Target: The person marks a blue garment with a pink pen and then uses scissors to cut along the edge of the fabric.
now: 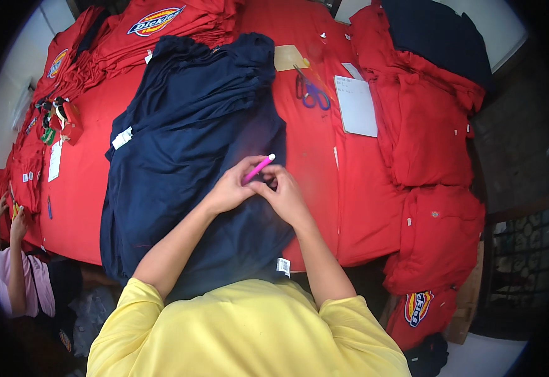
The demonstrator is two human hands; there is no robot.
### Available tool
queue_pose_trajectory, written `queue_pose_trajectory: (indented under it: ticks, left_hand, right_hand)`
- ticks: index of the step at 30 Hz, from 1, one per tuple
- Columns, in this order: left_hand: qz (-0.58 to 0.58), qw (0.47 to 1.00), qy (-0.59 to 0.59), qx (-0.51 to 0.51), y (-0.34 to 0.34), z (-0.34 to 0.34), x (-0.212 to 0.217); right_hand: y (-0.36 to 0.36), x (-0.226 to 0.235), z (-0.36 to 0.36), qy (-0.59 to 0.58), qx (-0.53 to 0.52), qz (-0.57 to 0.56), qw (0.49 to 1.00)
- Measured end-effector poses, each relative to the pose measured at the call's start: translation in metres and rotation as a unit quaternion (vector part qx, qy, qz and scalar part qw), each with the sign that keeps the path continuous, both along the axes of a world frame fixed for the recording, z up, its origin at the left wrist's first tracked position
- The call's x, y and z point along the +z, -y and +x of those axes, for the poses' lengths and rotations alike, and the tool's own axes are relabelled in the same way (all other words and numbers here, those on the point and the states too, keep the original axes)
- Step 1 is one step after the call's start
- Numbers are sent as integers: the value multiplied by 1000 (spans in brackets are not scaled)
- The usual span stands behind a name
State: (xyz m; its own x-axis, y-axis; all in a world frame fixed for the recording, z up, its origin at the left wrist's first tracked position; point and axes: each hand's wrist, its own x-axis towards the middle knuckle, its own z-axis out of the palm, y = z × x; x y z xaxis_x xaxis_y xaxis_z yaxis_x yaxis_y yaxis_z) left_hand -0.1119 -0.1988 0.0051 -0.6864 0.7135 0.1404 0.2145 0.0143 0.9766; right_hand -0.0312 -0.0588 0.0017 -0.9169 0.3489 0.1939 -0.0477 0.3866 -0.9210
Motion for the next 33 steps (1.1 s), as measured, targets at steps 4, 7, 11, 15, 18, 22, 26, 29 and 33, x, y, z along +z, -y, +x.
queue_pose_trajectory:
  ticks: [4, 7, 11, 15, 18, 22, 26, 29, 33]
  left_hand:
    - [-98, 992, -74, -35, 43, -19, 61]
    - [-191, 962, -195, -24, 90, -33, 87]
    - [-200, 967, -156, 29, 155, -57, 100]
    - [-112, 983, -131, 69, 196, -88, 24]
    - [-32, 982, -155, 106, 196, -82, -4]
    - [22, 996, -89, 24, 193, -88, -10]
    - [264, 947, 11, -185, 194, -111, -65]
    - [197, 976, -8, -96, 204, -93, -26]
    - [214, 976, 18, -32, 216, -92, -28]
  right_hand:
    - [-10, 31, 25, 218, 206, -35, 953]
    - [9, 50, 26, 177, 180, -145, 957]
    - [47, 71, -4, 173, 88, -13, 981]
    - [121, 98, -65, 38, -8, 188, 981]
    - [219, 128, -137, -70, 201, 181, 960]
    - [360, 124, -252, 14, 418, 194, 888]
    - [495, 83, -380, -12, 322, 189, 928]
    - [519, 32, -453, -43, 133, 190, 972]
    - [566, 12, -486, 1, 105, 200, 974]
